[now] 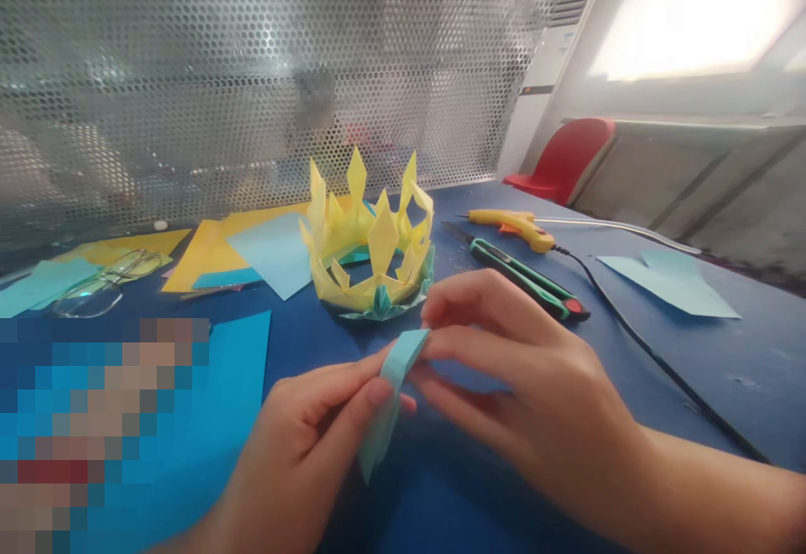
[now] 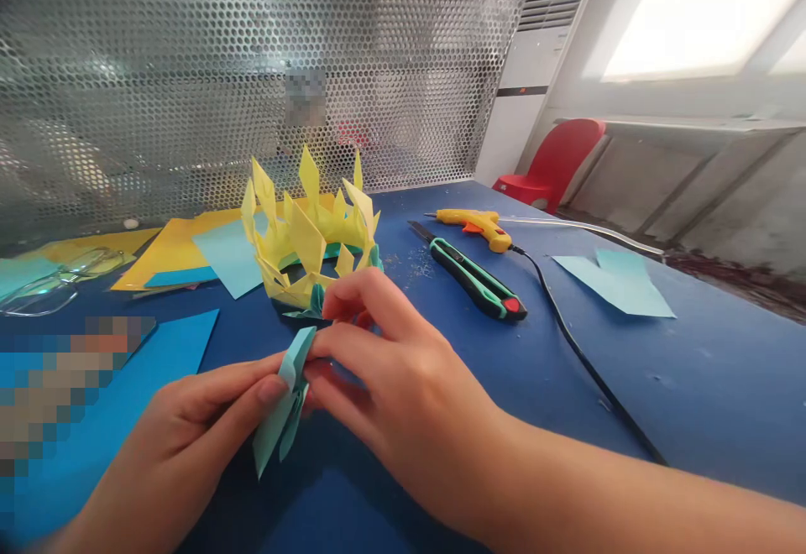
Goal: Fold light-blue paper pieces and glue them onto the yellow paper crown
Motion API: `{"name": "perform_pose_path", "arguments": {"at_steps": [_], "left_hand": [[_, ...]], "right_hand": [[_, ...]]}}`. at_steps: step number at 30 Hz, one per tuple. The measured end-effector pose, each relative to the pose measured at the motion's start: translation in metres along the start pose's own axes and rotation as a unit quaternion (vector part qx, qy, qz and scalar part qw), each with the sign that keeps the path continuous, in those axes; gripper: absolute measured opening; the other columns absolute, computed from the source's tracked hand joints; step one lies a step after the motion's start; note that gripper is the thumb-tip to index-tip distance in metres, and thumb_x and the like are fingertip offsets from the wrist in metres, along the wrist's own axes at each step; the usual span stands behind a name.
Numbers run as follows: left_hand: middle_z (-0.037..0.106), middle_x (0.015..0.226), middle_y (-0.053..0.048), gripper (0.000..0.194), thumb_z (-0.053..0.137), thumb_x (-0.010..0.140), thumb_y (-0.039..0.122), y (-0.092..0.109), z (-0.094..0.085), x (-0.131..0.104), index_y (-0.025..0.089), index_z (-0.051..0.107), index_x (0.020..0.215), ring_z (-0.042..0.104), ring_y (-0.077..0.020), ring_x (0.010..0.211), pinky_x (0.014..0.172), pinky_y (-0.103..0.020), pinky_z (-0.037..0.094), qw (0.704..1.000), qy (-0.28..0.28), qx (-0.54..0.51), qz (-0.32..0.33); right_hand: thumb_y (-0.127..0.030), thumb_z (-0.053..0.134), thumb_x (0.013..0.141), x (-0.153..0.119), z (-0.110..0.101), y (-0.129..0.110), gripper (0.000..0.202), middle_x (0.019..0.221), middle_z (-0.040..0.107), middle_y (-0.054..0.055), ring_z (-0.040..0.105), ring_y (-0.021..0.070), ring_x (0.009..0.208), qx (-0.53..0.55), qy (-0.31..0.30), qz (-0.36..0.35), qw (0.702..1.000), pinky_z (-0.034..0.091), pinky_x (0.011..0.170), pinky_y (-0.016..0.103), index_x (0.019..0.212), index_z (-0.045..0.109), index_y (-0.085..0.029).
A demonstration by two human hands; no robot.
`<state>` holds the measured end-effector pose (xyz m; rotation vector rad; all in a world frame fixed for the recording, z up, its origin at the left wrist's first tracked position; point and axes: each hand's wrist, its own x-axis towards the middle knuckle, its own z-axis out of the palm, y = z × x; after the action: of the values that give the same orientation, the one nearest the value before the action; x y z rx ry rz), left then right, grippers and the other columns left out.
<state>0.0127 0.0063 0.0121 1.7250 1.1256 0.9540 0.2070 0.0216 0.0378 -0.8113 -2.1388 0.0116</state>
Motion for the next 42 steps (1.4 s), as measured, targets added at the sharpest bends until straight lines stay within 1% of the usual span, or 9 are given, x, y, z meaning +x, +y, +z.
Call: {"name": "perform_pose_path", "arguments": {"at_steps": [4,7,13,19,25,29,35,39,42], "left_hand": [[0.078,0.093,0.01,0.026,0.053,0.095,0.036,0.0,0.001,0.0,0.034,0.075,0.109,0.07,-0.0121,0.084,0.074,-0.012,0.052,0.999,-0.03,-0.003,-0.009],[0.077,0.092,0.01,0.027,0.052,0.096,0.036,0.0,0.002,-0.001,0.035,0.074,0.112,0.069,-0.0109,0.08,0.072,-0.011,0.051,0.999,-0.045,0.008,-0.014],[0.077,0.084,0.011,0.024,0.057,0.093,0.03,0.004,0.003,0.0,0.038,0.077,0.102,0.066,-0.0085,0.073,0.068,-0.009,0.049,1.0,-0.009,-0.024,-0.002],[0.079,0.081,0.008,0.019,0.062,0.088,0.038,0.005,0.003,0.003,0.034,0.08,0.095,0.071,-0.0132,0.082,0.07,-0.011,0.052,0.994,0.04,-0.085,-0.054],[0.079,0.087,0.009,0.016,0.071,0.081,0.035,0.005,0.003,0.005,0.036,0.078,0.096,0.071,-0.0139,0.096,0.078,-0.012,0.052,0.985,0.049,-0.137,-0.09],[0.078,0.082,0.009,0.014,0.076,0.076,0.034,0.006,0.003,0.006,0.034,0.079,0.091,0.071,-0.0121,0.09,0.072,-0.009,0.051,0.981,0.047,-0.158,-0.107],[0.074,0.075,0.005,0.021,0.07,0.08,0.044,0.005,0.004,0.004,0.024,0.075,0.085,0.065,-0.0111,0.074,0.064,-0.011,0.049,0.982,0.057,-0.127,-0.124],[0.069,0.071,0.004,0.023,0.068,0.081,0.045,0.005,0.003,0.004,0.022,0.07,0.079,0.058,-0.0108,0.066,0.059,-0.014,0.047,0.978,0.053,-0.15,-0.135],[0.062,0.063,0.004,0.023,0.065,0.082,0.043,0.006,0.003,0.004,0.021,0.069,0.077,0.053,-0.0108,0.061,0.056,-0.016,0.044,0.981,0.054,-0.134,-0.129]], "right_hand": [[-0.012,0.059,0.087,-0.002,0.002,0.0,0.017,0.091,0.057,0.006,0.054,0.0156,0.078,-0.107,0.013,-0.044,0.993,0.048,0.075,0.027,0.072,0.065,-0.017],[-0.013,0.058,0.088,-0.004,0.004,-0.001,0.016,0.088,0.058,0.006,0.054,0.0167,0.081,-0.132,0.002,-0.061,0.989,0.047,0.075,0.028,0.073,0.065,-0.017],[-0.015,0.057,0.088,-0.006,0.007,-0.004,0.016,0.09,0.06,0.007,0.054,0.0176,0.081,-0.119,0.003,-0.048,0.992,0.048,0.076,0.03,0.073,0.063,-0.017],[-0.017,0.057,0.093,-0.009,0.006,-0.012,0.017,0.099,0.065,0.007,0.054,0.0207,0.098,-0.172,0.033,-0.058,0.983,0.044,0.09,0.031,0.083,0.07,-0.02],[-0.011,0.046,0.094,-0.019,0.007,-0.017,0.025,0.125,0.054,0.014,0.045,0.0269,0.112,-0.163,-0.035,-0.056,0.984,0.048,0.093,0.039,0.104,0.068,-0.014],[-0.007,0.047,0.091,-0.017,0.009,-0.015,0.025,0.124,0.051,0.018,0.045,0.0292,0.114,-0.158,-0.045,-0.077,0.983,0.049,0.095,0.042,0.107,0.067,-0.01],[-0.005,0.047,0.092,-0.011,0.007,-0.014,0.024,0.111,0.053,0.013,0.057,0.0156,0.095,-0.089,-0.008,-0.04,0.995,0.053,0.087,0.024,0.104,0.066,-0.012],[-0.01,0.055,0.09,-0.006,0.004,-0.011,0.015,0.107,0.053,0.008,0.06,0.0139,0.099,-0.051,-0.012,-0.018,0.998,0.049,0.094,0.022,0.099,0.065,-0.017],[-0.011,0.061,0.088,-0.002,0.002,-0.005,0.011,0.102,0.058,0.005,0.061,0.0111,0.094,0.031,-0.045,0.013,0.998,0.05,0.089,0.018,0.097,0.063,-0.017]]}}
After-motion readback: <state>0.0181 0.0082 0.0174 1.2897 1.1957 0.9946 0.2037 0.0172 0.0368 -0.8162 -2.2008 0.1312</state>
